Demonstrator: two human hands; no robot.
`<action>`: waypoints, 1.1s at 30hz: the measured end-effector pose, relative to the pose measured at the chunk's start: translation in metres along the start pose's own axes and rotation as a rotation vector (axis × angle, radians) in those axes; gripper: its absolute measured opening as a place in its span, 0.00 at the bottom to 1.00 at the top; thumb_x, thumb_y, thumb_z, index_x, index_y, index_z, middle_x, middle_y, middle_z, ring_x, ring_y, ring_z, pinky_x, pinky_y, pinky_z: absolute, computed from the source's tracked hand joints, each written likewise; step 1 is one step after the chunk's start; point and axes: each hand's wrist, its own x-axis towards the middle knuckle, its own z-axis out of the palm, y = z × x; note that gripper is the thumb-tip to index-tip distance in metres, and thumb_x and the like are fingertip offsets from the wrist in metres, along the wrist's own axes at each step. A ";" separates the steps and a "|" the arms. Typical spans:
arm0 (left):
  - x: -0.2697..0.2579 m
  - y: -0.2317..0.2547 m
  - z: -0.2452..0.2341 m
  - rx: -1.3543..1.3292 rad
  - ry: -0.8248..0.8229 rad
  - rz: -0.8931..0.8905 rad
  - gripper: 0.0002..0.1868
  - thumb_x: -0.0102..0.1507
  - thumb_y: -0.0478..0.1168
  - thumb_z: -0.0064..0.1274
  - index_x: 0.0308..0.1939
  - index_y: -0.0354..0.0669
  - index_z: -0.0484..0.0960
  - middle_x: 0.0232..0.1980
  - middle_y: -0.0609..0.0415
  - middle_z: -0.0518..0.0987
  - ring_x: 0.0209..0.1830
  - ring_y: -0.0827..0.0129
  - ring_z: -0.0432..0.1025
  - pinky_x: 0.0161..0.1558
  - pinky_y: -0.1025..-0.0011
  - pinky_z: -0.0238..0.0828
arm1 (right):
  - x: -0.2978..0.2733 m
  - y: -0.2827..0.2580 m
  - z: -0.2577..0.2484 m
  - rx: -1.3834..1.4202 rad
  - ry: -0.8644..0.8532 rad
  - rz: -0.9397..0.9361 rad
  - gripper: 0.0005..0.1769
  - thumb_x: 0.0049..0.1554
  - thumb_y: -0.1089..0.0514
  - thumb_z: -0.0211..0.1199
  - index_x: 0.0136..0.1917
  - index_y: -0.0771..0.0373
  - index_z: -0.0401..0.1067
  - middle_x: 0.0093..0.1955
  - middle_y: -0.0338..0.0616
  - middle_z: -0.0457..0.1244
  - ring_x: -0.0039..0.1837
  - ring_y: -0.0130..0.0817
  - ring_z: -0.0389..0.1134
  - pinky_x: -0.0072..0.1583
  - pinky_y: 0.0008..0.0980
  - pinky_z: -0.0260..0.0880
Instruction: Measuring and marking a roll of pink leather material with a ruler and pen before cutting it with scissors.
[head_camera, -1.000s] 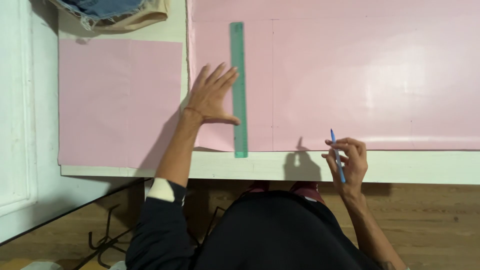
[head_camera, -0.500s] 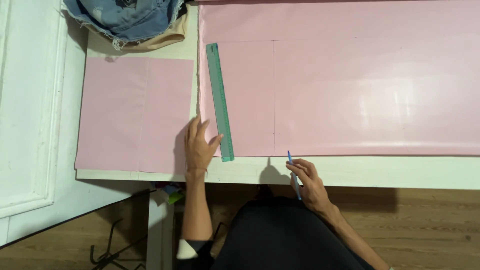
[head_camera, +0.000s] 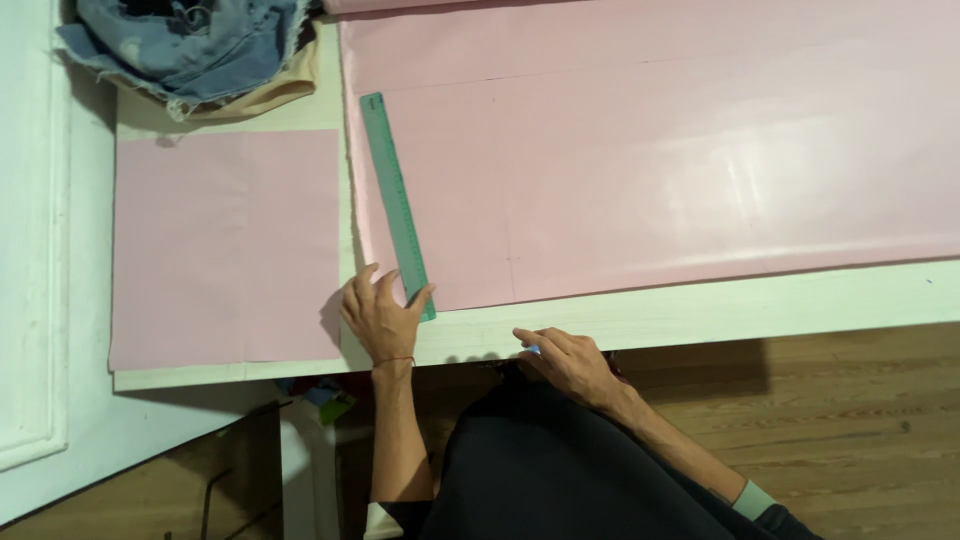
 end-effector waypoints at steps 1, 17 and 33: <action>0.002 0.001 0.000 0.006 -0.012 -0.030 0.31 0.47 0.60 0.74 0.45 0.44 0.87 0.60 0.54 0.73 0.62 0.55 0.63 0.63 0.51 0.61 | 0.000 -0.002 -0.006 -0.043 0.016 0.008 0.25 0.59 0.59 0.67 0.68 0.65 0.67 0.42 0.41 0.66 0.37 0.30 0.67 0.36 0.31 0.70; -0.001 0.012 0.019 -0.009 -0.057 -0.431 0.22 0.46 0.53 0.75 0.37 0.49 0.86 0.64 0.59 0.68 0.69 0.57 0.58 0.67 0.49 0.56 | -0.046 0.027 -0.084 -0.081 0.136 0.140 0.16 0.55 0.61 0.70 0.57 0.65 0.74 0.40 0.42 0.66 0.36 0.30 0.67 0.35 0.30 0.70; -0.112 0.004 0.006 -0.688 0.382 -0.749 0.16 0.66 0.42 0.61 0.32 0.33 0.77 0.58 0.53 0.73 0.54 0.67 0.70 0.53 0.68 0.70 | -0.119 0.126 -0.119 -0.396 -0.112 0.094 0.13 0.63 0.55 0.56 0.57 0.64 0.67 0.83 0.48 0.47 0.84 0.54 0.44 0.80 0.60 0.42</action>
